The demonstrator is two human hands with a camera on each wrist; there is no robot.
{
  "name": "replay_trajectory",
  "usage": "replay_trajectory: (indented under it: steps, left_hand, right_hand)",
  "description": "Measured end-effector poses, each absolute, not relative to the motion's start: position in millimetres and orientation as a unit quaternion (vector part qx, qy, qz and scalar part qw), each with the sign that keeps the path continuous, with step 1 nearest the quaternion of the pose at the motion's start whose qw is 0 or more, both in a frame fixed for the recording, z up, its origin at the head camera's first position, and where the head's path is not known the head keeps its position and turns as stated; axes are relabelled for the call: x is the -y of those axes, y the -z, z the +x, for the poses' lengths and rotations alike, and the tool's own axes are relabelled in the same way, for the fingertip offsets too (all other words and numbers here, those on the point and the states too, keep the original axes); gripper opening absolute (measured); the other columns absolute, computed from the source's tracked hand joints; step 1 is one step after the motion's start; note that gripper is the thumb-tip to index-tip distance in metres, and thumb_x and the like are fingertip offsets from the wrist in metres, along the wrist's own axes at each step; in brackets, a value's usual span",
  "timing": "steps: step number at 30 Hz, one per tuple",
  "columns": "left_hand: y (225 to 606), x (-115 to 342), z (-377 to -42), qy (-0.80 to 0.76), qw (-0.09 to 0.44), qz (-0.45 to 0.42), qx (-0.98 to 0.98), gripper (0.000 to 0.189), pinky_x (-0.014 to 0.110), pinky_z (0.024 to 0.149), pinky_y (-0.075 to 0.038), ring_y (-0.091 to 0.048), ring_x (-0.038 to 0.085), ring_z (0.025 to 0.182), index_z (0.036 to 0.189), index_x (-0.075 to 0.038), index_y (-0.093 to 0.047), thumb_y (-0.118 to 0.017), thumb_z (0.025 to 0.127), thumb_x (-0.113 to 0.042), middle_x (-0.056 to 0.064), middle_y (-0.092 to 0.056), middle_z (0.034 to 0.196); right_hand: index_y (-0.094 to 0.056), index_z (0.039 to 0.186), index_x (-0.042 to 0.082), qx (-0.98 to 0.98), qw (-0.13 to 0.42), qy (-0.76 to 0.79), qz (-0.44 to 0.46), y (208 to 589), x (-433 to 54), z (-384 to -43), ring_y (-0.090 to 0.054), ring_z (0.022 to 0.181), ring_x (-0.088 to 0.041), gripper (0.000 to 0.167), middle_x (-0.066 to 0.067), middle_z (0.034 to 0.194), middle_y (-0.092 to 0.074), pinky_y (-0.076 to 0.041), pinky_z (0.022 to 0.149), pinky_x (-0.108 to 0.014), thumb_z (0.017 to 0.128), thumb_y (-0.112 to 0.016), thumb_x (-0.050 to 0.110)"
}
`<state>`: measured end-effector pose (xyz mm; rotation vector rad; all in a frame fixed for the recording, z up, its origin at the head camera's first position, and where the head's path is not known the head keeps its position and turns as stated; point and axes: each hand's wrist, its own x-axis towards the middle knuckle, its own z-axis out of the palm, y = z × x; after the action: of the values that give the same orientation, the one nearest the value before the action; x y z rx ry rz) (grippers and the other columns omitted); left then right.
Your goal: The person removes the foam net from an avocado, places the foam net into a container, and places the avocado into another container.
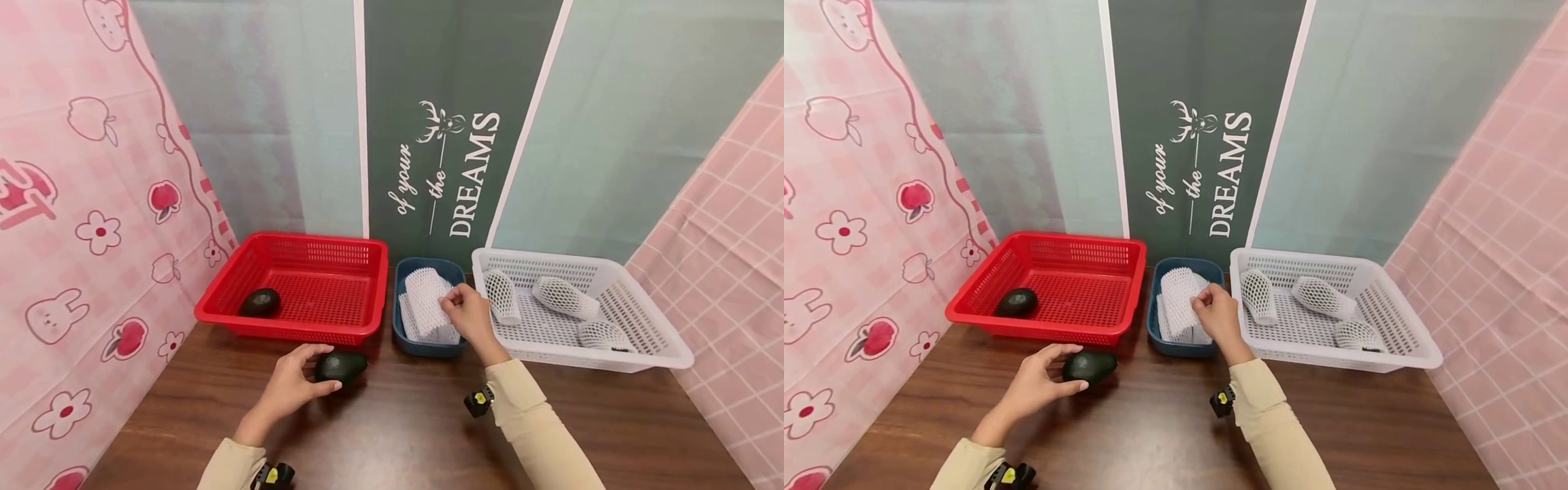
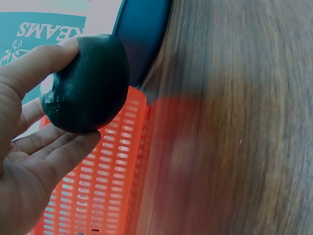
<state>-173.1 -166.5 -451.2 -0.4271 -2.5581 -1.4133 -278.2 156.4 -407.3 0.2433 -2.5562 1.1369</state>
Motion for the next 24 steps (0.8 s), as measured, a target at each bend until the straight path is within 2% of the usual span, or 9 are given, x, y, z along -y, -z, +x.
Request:
replay_trajectory:
  steps: [4,7,9,24]
  left_hand:
    - [450,171,-174,0.468,0.107,-0.132,0.867,0.054,0.028,0.073,-0.051,-0.063,0.017,0.087,0.108,-0.010,-0.064,-0.089,0.060,-0.017,-0.001,-0.062,0.102]
    - [449,175,-173,0.464,0.108,-0.126,0.870,0.054,0.029,0.073,-0.052,-0.064,0.018,0.088,0.108,-0.010,-0.064,-0.088,0.060,-0.017,-0.001,-0.062,0.104]
    - [449,176,-172,0.461,0.107,-0.123,0.872,0.054,0.031,0.074,-0.052,-0.063,0.019,0.089,0.108,-0.010,-0.065,-0.088,0.061,-0.018,0.000,-0.062,0.104]
    - [448,180,-172,0.459,0.116,-0.124,0.872,0.055,0.035,0.075,-0.052,-0.064,0.018,0.088,0.109,-0.007,-0.065,-0.088,0.061,-0.019,0.001,-0.062,0.103]
  right_hand:
    - [-0.064,0.090,0.003,0.914,0.100,-0.382,0.095,410,-152,-282,-0.064,0.074,-0.025,0.018,-0.012,0.085,-0.066,-0.050,0.065,-0.037,0.086,-0.066,0.020]
    - [-0.065,0.101,0.002,0.924,0.057,-0.365,0.096,411,-153,-281,-0.063,0.093,-0.030,0.025,-0.018,0.103,-0.064,-0.050,0.074,-0.043,0.087,-0.065,0.022]
    - [-0.064,0.105,0.002,0.927,0.046,-0.359,0.095,411,-155,-280,-0.060,0.098,-0.033,0.026,-0.019,0.109,-0.062,-0.049,0.078,-0.045,0.086,-0.065,0.021]
    - [-0.064,0.103,0.002,0.932,0.070,-0.330,0.134,409,-155,-267,-0.057,0.096,-0.033,0.025,-0.016,0.104,-0.061,-0.046,0.079,-0.046,0.083,-0.067,0.017]
